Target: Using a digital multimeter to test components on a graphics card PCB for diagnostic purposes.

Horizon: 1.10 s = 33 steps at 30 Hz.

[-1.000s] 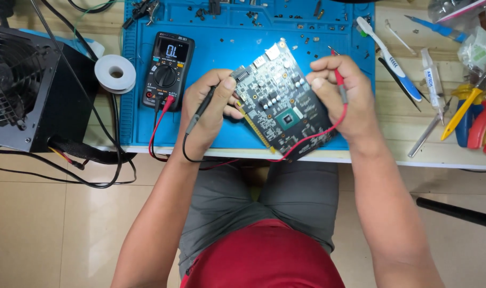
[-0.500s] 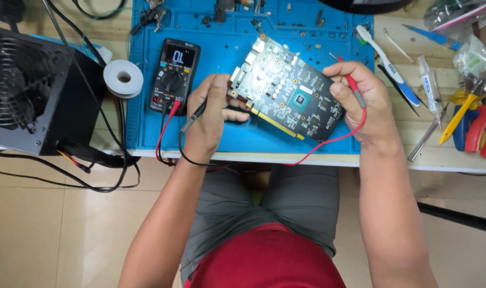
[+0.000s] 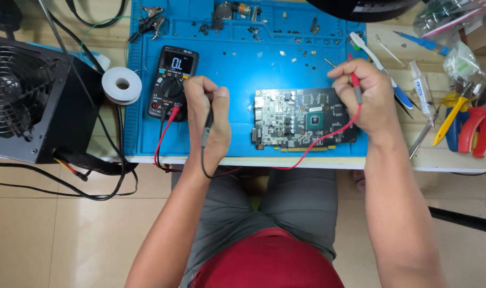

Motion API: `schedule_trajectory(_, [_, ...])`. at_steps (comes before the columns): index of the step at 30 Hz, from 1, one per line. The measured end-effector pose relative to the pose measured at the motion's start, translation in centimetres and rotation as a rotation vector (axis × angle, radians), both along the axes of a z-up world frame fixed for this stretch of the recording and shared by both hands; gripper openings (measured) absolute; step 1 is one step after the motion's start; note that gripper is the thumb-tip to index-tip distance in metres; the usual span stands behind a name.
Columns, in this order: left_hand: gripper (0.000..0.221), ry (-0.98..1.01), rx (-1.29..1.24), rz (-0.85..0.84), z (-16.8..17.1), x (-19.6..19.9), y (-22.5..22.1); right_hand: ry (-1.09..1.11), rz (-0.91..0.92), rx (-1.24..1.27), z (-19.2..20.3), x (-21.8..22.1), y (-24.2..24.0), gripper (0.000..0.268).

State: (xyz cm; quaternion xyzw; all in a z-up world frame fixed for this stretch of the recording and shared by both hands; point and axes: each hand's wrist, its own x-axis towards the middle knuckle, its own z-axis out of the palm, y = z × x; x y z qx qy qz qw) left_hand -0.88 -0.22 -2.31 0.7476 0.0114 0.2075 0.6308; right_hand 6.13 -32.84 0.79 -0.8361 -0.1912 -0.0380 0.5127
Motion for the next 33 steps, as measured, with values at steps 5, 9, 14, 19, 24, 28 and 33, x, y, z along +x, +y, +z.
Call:
schedule_trajectory(5, [0.034,0.107,0.052,-0.112,0.7,-0.6,-0.3,-0.133,-0.063,-0.100,-0.2,0.2,1.2,0.028])
schedule_trajectory(9, [0.020,0.171,0.068,-0.178,1.3,-0.6,0.1,-0.100,-0.142,-0.162,0.4,-0.4,2.7,0.022])
schedule_trajectory(14, [0.048,0.148,0.099,-0.273,1.5,-0.4,0.1,-0.149,-0.161,-0.159,0.0,-0.7,2.1,0.022])
schedule_trajectory(19, [0.042,-0.045,0.177,-0.272,1.0,-0.2,0.1,-0.329,-0.178,-0.181,0.3,-1.4,2.1,0.029])
schedule_trajectory(24, [0.030,0.074,-0.008,-0.240,-0.7,0.1,-0.5,-0.376,-0.045,-0.096,0.8,-2.6,2.4,0.051])
schedule_trajectory(28, [0.031,0.168,0.041,-0.116,0.1,-0.6,-0.9,-0.475,0.017,-0.113,0.6,-2.6,2.5,0.067])
schedule_trajectory(33, [0.030,0.140,0.072,-0.116,-1.2,-0.4,-0.7,-0.294,0.049,0.087,-0.5,-3.4,4.2,0.039])
